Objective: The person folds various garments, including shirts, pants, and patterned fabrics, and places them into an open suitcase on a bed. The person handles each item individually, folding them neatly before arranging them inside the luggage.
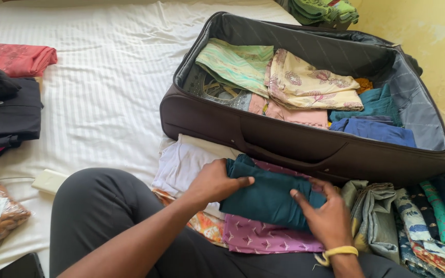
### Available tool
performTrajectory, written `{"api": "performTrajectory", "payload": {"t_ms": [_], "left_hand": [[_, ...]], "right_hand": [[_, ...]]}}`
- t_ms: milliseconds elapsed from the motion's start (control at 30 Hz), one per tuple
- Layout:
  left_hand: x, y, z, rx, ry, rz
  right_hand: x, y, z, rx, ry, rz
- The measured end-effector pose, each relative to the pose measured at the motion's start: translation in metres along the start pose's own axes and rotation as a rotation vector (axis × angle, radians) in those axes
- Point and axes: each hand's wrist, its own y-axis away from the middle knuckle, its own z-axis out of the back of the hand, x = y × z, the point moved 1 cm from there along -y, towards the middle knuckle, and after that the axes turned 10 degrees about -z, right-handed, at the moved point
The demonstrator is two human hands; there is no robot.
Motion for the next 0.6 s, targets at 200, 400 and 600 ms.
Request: {"api": "performTrajectory", "payload": {"t_ms": [200,400,600], "left_hand": [[0.017,-0.003,-0.036,-0.201,0.063,-0.03],[0.017,0.0,-0.038,-0.361,0.104,-0.074],[0.019,-0.008,-0.037,-0.345,0.097,-0.14]], "right_hand": [[0.06,0.048,-0.013,-0.31,0.204,0.41],[0.044,0.056,-0.051,0.189,0.401,0.629],[-0.007,0.025,-0.032,0.233,0.896,0.07]]}}
